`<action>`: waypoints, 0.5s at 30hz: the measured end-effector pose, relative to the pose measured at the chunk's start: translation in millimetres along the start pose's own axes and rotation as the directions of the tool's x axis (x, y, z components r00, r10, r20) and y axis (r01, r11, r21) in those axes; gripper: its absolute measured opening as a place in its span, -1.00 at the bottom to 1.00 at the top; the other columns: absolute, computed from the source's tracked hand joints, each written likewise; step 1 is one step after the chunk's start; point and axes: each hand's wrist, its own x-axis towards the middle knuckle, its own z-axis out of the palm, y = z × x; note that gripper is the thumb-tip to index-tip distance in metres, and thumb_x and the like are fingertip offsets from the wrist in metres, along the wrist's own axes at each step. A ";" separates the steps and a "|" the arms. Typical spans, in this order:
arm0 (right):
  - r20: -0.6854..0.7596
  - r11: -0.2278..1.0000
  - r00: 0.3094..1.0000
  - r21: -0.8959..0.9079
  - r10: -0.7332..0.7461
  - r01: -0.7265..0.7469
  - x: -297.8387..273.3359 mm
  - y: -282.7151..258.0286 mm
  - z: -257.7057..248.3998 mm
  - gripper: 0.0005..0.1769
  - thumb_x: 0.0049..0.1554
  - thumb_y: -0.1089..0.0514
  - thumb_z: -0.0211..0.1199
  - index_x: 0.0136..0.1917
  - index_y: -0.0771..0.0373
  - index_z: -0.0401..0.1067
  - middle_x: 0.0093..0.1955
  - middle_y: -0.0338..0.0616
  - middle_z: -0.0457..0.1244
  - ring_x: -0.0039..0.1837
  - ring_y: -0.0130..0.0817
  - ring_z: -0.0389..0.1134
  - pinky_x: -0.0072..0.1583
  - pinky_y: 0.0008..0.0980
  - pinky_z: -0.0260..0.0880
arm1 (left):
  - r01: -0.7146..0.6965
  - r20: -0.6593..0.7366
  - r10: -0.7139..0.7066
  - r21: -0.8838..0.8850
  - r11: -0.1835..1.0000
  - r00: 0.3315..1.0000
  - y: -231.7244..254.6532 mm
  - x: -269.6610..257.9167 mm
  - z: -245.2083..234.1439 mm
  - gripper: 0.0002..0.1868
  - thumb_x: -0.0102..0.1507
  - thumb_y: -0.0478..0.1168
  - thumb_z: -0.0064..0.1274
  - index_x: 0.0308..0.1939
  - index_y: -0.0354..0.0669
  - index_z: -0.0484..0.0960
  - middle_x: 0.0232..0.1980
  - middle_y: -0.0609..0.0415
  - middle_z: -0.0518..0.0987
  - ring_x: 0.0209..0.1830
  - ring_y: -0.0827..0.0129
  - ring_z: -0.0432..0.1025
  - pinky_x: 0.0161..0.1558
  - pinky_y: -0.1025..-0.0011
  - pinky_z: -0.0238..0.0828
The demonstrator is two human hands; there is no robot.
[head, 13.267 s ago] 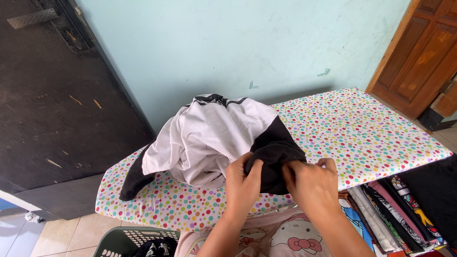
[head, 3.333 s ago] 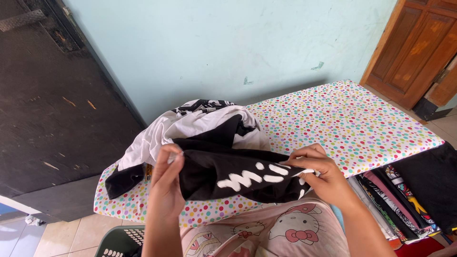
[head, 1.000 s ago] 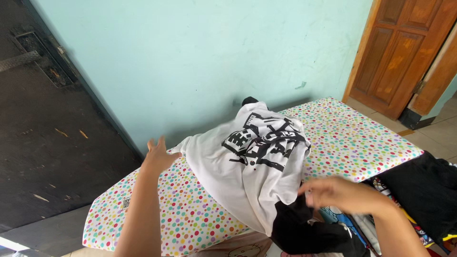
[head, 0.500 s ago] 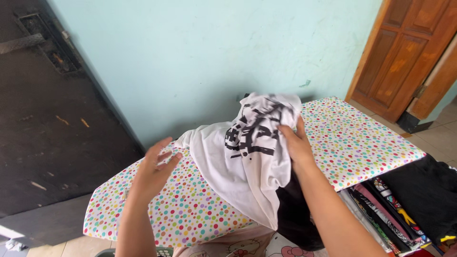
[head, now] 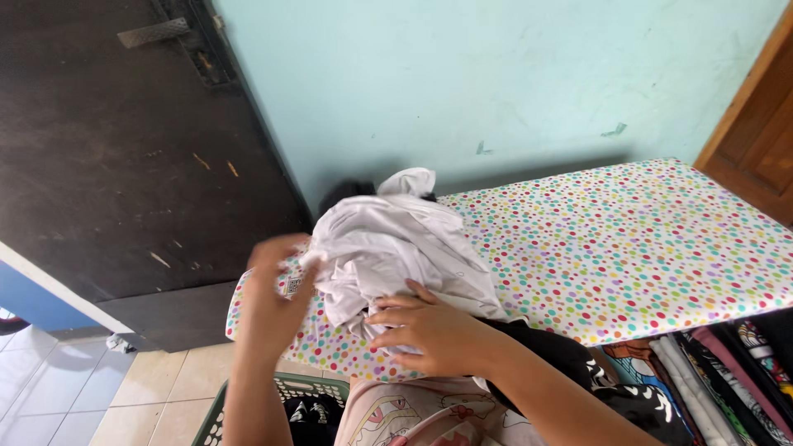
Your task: The person folds a black garment on a polka-dotted ironing board and places it on a nearby stack. They then retrieve a white and black hoodie from a green laundry basket, turn it inside out, and fold it on the ironing board.
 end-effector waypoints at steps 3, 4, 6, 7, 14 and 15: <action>-0.205 0.974 0.954 0.096 0.220 -0.205 -19.6 9.2 -3.3 -0.66 0.14 0.00 0.27 0.17 0.09 0.53 0.41 -0.09 0.24 0.46 -0.07 0.22 0.43 0.00 0.14 | 0.064 0.246 -0.118 0.218 0.974 0.962 -14.4 -13.1 21.2 -0.35 0.09 -0.09 0.35 0.22 -0.16 0.53 0.25 -0.11 0.52 0.24 0.01 0.44 0.16 0.15 0.37; -0.263 0.947 0.911 0.128 0.318 -0.294 -24.7 13.1 -6.0 -0.64 0.14 -0.04 0.27 0.16 0.12 0.52 0.39 -0.07 0.24 0.43 -0.08 0.24 0.39 -0.10 0.24 | 0.126 0.296 -0.240 0.356 0.926 0.925 -20.2 -18.0 28.5 -0.18 0.01 -0.02 0.41 0.32 -0.12 0.48 0.33 -0.13 0.45 0.29 -0.05 0.37 0.14 0.09 0.31; -0.329 0.884 0.820 0.185 0.468 -0.430 -27.6 23.1 -12.8 -0.52 0.13 -0.10 0.28 0.23 0.20 0.44 0.33 -0.02 0.25 0.38 -0.05 0.27 0.34 -0.16 0.27 | 0.248 0.313 -0.400 0.429 0.869 0.861 -33.3 -25.9 40.9 -0.02 -0.06 0.02 0.44 0.42 -0.05 0.41 0.41 -0.08 0.39 0.34 -0.04 0.32 0.14 0.08 0.28; -0.358 0.843 0.764 0.216 0.537 -0.492 -26.4 27.6 -16.0 -0.45 0.13 -0.13 0.28 0.26 0.24 0.41 0.30 0.01 0.25 0.35 -0.04 0.28 0.31 -0.19 0.28 | 0.320 0.306 -0.437 0.363 0.875 0.846 -39.5 -29.1 46.0 -0.02 -0.06 0.01 0.40 0.43 -0.04 0.39 0.42 -0.02 0.39 0.33 0.03 0.35 0.15 0.12 0.31; -0.312 0.783 0.739 0.028 0.597 -0.621 17.2 44.0 -12.2 -0.37 0.09 -0.30 0.28 0.17 0.24 0.45 0.15 -0.01 0.34 0.13 -0.07 0.42 0.12 -0.15 0.42 | -0.041 0.137 0.027 0.096 0.995 0.990 -55.9 -34.3 82.2 -0.34 0.16 -0.20 0.19 0.32 -0.32 0.40 0.33 -0.27 0.47 0.30 -0.15 0.39 0.27 0.10 0.35; -0.370 0.822 0.780 -0.073 0.504 -0.565 25.1 45.1 -9.5 -0.44 0.12 -0.28 0.24 0.11 0.23 0.48 0.12 -0.01 0.36 0.10 -0.04 0.43 0.09 -0.11 0.42 | -0.038 0.092 0.027 0.123 0.992 0.995 -55.2 -33.7 86.4 -0.38 0.20 -0.23 0.14 0.34 -0.30 0.42 0.29 -0.27 0.50 0.22 -0.15 0.43 0.19 0.10 0.39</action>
